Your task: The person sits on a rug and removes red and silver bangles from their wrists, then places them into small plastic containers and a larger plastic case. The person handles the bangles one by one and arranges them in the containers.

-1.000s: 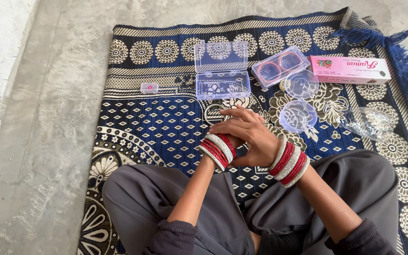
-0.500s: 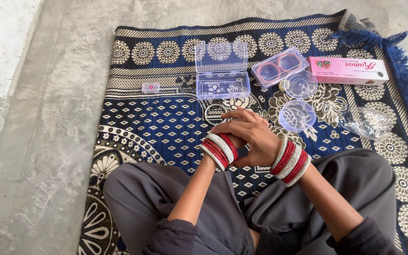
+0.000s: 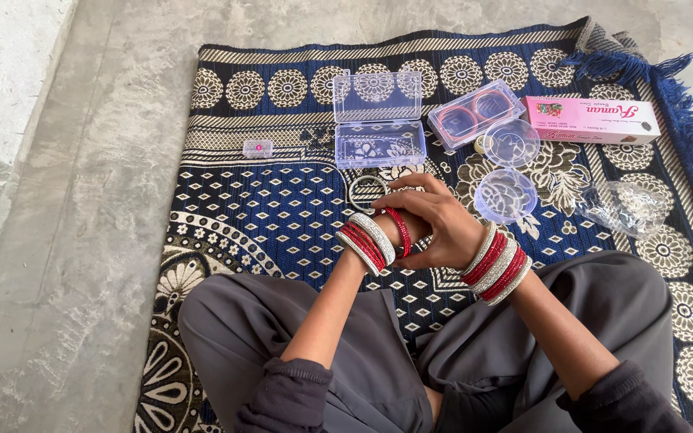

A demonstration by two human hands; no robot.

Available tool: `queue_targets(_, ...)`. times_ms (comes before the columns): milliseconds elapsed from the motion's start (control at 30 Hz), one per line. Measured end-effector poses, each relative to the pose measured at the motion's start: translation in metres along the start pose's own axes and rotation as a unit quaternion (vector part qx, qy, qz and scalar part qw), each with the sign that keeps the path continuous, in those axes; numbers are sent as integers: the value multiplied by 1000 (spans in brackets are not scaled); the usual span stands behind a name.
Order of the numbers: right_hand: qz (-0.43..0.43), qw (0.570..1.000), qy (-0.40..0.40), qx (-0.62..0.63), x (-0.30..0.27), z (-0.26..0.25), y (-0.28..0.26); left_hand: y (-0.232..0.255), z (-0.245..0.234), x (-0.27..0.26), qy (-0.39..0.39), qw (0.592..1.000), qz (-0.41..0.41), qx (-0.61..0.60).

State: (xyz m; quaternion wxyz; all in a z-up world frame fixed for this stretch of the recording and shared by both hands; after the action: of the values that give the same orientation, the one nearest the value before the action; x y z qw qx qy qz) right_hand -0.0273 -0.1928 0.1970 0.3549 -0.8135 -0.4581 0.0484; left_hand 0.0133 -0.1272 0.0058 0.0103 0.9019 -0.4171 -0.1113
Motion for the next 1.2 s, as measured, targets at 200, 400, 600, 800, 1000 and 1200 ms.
queue_targets(200, 21, 1000, 8, 9, -4, -1, 6, -5, -15, -14, -56, 932, -39, -356)
queue_targets(400, 18, 1000, 21, 4, -7, -1, 8, 1, -41, -28, 1, 873, 5, -488)
queue_targets(600, 29, 999, 26, 11, -8, 0, 8, -1, -47, -45, -33, 836, -7, -547)
queue_targets(800, 29, 999, 34, 9, -10, 4, 5, -5, -45, -52, -66, 854, -90, -507)
queue_targets(1000, 47, 998, 49, 8, -17, 4, 17, -4, -57, -68, -34, 849, -38, -526)
queue_targets(1200, 70, 993, 88, 25, -28, -1, 36, -14, -76, -82, 173, 684, -18, -708)
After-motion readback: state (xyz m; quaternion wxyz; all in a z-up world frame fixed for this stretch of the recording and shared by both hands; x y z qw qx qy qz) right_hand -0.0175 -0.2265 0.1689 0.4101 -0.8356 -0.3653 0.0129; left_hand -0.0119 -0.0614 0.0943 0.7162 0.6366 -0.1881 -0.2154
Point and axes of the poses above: each hand's wrist, its own x-axis towards the middle knuckle, its own z-axis out of the palm, y = z × x, the point moved 5 cm from there along x, towards the middle knuckle, and after that the axes turned 5 degrees about -y, right-handed, at the moved point
